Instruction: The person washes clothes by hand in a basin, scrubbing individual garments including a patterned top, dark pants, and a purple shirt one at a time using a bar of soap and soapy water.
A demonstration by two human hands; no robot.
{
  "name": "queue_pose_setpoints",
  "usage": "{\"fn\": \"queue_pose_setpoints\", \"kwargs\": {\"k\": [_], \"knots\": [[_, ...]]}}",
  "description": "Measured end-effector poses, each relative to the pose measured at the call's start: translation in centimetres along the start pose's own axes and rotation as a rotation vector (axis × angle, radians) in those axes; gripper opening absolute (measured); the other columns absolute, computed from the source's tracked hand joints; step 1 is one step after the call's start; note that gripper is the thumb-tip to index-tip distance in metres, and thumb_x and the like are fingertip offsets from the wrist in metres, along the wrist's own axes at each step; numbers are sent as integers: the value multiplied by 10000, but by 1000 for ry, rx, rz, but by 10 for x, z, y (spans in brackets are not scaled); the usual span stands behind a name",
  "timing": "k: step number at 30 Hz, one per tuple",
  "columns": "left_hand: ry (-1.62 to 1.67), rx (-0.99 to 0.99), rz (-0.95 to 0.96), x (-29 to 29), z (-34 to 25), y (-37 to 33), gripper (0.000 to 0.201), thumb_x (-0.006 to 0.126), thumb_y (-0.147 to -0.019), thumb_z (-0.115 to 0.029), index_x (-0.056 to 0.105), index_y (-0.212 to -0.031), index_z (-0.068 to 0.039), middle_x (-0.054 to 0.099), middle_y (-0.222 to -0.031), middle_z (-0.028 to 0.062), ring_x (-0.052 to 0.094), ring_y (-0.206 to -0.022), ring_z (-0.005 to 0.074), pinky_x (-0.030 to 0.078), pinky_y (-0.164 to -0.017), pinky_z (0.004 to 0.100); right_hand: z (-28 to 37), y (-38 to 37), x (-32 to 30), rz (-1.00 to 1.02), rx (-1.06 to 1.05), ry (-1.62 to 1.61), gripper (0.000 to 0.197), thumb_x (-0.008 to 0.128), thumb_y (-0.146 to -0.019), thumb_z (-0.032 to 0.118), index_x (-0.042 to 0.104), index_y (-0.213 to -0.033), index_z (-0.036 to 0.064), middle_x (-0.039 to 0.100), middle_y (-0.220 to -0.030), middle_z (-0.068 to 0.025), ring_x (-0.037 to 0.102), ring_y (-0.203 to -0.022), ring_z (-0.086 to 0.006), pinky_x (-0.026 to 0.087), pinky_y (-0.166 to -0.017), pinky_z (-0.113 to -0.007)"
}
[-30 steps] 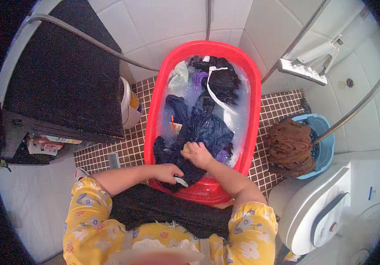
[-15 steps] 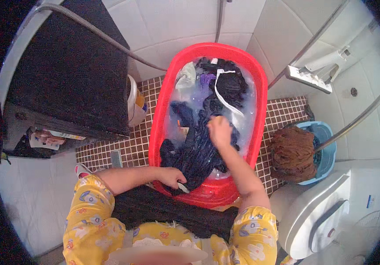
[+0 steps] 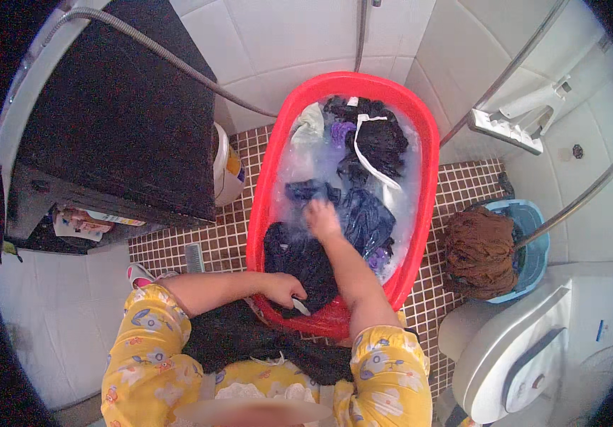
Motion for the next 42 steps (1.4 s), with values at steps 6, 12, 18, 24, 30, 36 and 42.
{"fn": "queue_pose_setpoints", "kwargs": {"k": [6,12,18,24,30,36,42], "knots": [[231,-50,73,-4,2,3,204,605,-744,-239,579,-796,-43,559,-667,94,560,-692,231,413,-633,406,-77,10,-32,-102,324,152,280,482,-845,238,587,-1104,231,504,-1194,-135,478,-1043,-261,403,-743,-403],[130,-49,-757,-87,25,21,441,651,-811,-412,538,-1005,-33,539,-1034,157,543,-922,272,443,-811,383,-114,25,-71,-170,572,-253,346,565,-852,246,527,-1191,190,511,-1131,-175,511,-997,-315,431,-737,-446],[148,-814,-884,-133,104,-21,976,783,-582,-514,332,-1315,-52,411,-1331,238,422,-1228,394,378,-984,469,-139,50,-40,-162,748,-1830,339,505,-945,317,469,-1260,198,548,-901,-74,540,-783,-180,452,-649,-286],[99,-565,-844,-115,72,-59,752,703,-672,-319,366,-1268,-7,622,-1022,253,612,-982,382,476,-868,443,-136,73,-88,-435,487,-1218,362,532,-935,267,518,-1212,34,564,-1054,-111,550,-975,-228,427,-906,-323],[-380,-240,-435,-71,10,-40,450,641,-706,-183,553,-1119,-31,639,-972,200,628,-898,361,496,-775,474,-10,70,-66,-60,-84,-789,365,601,-838,223,569,-1187,123,534,-1051,-190,525,-1001,-356,449,-850,-425],[-597,-125,-274,-50,-5,-49,366,607,-712,-155,608,-1071,-80,646,-949,183,635,-876,341,498,-746,456,15,80,-10,129,-154,-317,292,560,-778,244,633,-1051,173,514,-1022,-149,521,-980,-318,413,-828,-503],[-539,-307,-111,-53,-27,-39,531,639,-747,-417,590,-1102,-25,642,-931,182,626,-897,332,489,-778,443,-52,74,-20,-12,35,80,269,505,-831,236,603,-1078,197,501,-1085,-100,481,-1038,-274,398,-796,-486]]}}
Point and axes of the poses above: each hand's wrist, its own y-axis away from the middle knuckle, its own x-axis out of the palm, z = x × y, the point moved 9 cm from there along -y, towards the middle knuckle
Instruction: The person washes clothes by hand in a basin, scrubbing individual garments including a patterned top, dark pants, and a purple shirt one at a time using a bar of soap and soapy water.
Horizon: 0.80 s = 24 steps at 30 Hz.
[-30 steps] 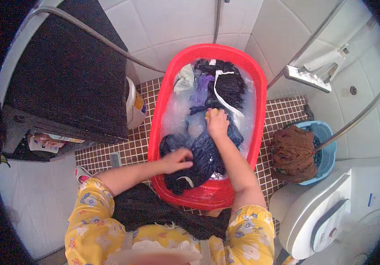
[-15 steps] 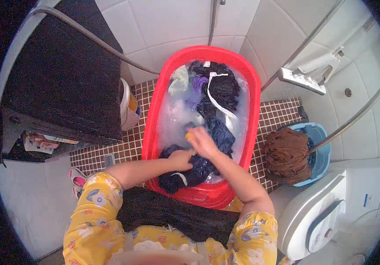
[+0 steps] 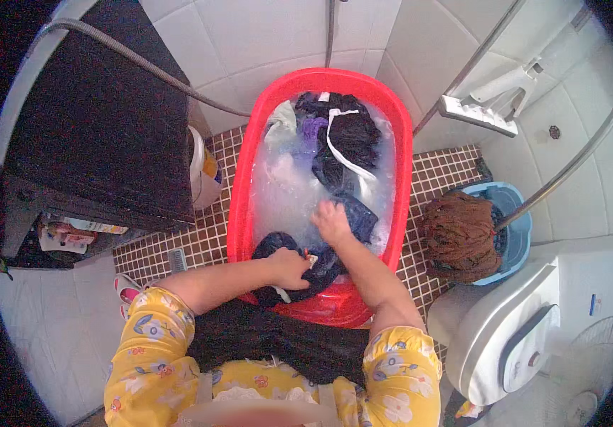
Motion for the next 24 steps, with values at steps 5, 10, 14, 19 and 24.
{"fn": "queue_pose_setpoints", "kwargs": {"k": [5,10,14,19,24], "knots": [[4,-251,17,8,4,-4,1174,726,-512,-727,395,-1293,86,539,-1188,200,489,-1159,325,463,-876,448,-56,0,-37,136,274,51,262,469,-864,244,580,-1102,246,496,-1154,-113,469,-1066,-248,404,-787,-452],[147,-140,58,36,46,-38,1197,845,-466,-529,323,-1364,67,594,-1161,216,600,-1045,303,476,-884,400,-97,23,-65,152,518,-367,247,553,-858,317,558,-1075,201,495,-1118,-164,521,-1006,-347,457,-759,-519],[24,-50,226,42,48,-48,619,744,-636,-317,575,-1170,-55,636,-1071,198,622,-980,336,497,-828,405,-121,50,-51,187,546,-612,386,560,-879,347,514,-1205,148,537,-1084,-267,538,-999,-440,445,-872,-499],[85,-207,-159,-7,52,-23,304,577,-733,-129,685,-1016,-105,660,-991,183,631,-945,342,505,-798,409,-122,85,-52,168,577,-825,444,546,-892,352,476,-1267,124,530,-1118,-311,530,-1016,-451,435,-889,-494],[1145,-228,-739,-24,148,-18,282,541,-753,-203,659,-914,-3,656,-766,157,641,-777,304,508,-727,426,-96,74,-119,-303,600,-1083,374,533,-915,239,486,-1257,94,537,-1076,-241,523,-1021,-379,416,-901,-435]]}}
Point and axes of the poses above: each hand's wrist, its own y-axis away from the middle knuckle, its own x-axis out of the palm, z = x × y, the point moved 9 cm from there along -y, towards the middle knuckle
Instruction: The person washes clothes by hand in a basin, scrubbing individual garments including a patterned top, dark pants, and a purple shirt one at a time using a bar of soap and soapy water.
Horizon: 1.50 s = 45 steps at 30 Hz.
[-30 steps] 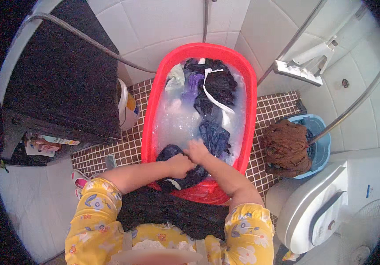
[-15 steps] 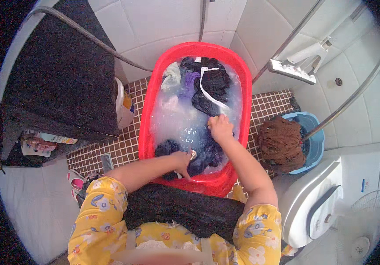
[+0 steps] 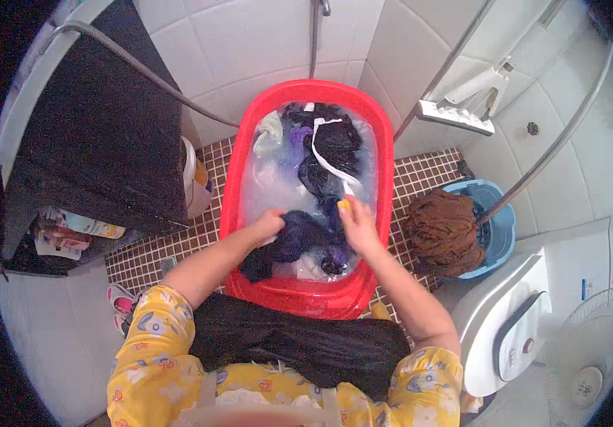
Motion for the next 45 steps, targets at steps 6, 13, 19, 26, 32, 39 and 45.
{"fn": "queue_pose_setpoints", "kwargs": {"k": [6,13,19,26,32,39,45], "knots": [[950,-308,-62,41,-60,17,388,493,-809,-449,626,-862,-88,652,-873,105,615,-825,241,479,-752,361,91,34,46,-111,-490,141,485,660,-775,191,525,-1239,151,474,-1166,-208,479,-1041,-387,389,-919,-463],[1030,-389,92,53,-64,33,410,512,-810,-436,634,-971,-80,658,-944,104,621,-868,250,479,-810,376,40,-6,55,-237,-250,111,418,586,-844,232,516,-1237,109,497,-1116,-249,469,-1039,-413,377,-915,-458],[947,-368,243,54,-85,46,455,538,-769,-391,636,-1044,-42,672,-957,117,637,-844,266,488,-827,382,-85,2,36,-245,212,133,389,435,-955,246,448,-1262,7,493,-1149,-268,473,-1051,-406,368,-948,-448],[991,-245,357,50,-108,42,460,530,-735,-354,626,-1034,-18,667,-947,138,635,-811,253,497,-805,366,-7,0,35,-176,81,-460,383,429,-964,244,444,-1292,48,492,-1224,-180,467,-1140,-291,347,-1008,-385],[1051,-218,770,99,-132,65,444,526,-684,-299,617,-985,15,659,-886,141,628,-743,241,508,-753,349,-18,2,90,148,71,-880,372,450,-945,191,451,-1299,74,508,-1229,-106,461,-1162,-243,343,-1026,-363],[913,-141,899,109,-140,74,411,552,-706,-289,635,-940,39,665,-886,153,645,-769,254,512,-802,351,-142,29,163,383,85,-763,400,474,-936,252,451,-1299,85,542,-1160,-124,499,-1115,-261,381,-984,-365],[926,-125,451,10,-125,72,587,524,-796,-434,565,-1144,37,628,-1091,179,632,-949,278,485,-895,385,-91,66,142,548,-274,82,425,512,-915,305,469,-1273,80,550,-1066,-175,550,-1010,-342,436,-901,-417]]}}
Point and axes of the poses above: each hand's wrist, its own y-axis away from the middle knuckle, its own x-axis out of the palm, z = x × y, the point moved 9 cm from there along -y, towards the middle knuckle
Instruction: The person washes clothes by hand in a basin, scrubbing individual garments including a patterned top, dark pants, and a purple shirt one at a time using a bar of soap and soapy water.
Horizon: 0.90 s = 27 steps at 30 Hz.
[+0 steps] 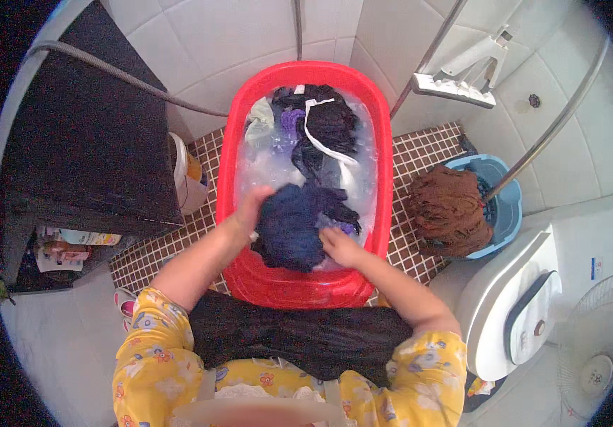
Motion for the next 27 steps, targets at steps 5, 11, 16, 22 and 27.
{"fn": "queue_pose_setpoints", "kwargs": {"k": [5,11,16,22,27], "knots": [[51,234,53,7,-45,-14,620,459,-859,-495,550,-1181,27,618,-1125,166,620,-989,274,467,-923,386,132,40,-42,303,-44,-39,423,537,-899,336,504,-1216,58,532,-1024,-204,548,-961,-392,450,-841,-458],[154,291,12,2,-46,-26,595,449,-884,-485,541,-1190,16,622,-1116,149,617,-991,258,463,-927,380,167,54,60,550,-293,-35,448,553,-881,375,517,-1201,64,531,-1024,-191,558,-953,-371,466,-816,-453],[211,271,-158,-14,-39,-25,474,494,-881,-435,570,-1119,-32,634,-1039,130,624,-942,260,473,-909,391,157,68,84,512,-297,139,480,547,-862,401,520,-1207,68,510,-1100,-175,549,-982,-340,485,-797,-458],[209,205,-100,-30,-15,-33,464,525,-862,-427,570,-1110,-37,632,-1030,127,625,-923,252,486,-879,386,176,54,70,340,-439,371,473,595,-813,360,544,-1199,91,509,-1092,-139,532,-973,-297,492,-752,-440],[119,134,-135,-20,-5,-27,482,539,-846,-420,566,-1117,-22,632,-1031,129,624,-923,247,480,-885,372,150,45,-11,-53,-534,345,341,666,-764,328,579,-1017,116,534,-1002,-118,543,-860,-269,451,-641,-339]]}}
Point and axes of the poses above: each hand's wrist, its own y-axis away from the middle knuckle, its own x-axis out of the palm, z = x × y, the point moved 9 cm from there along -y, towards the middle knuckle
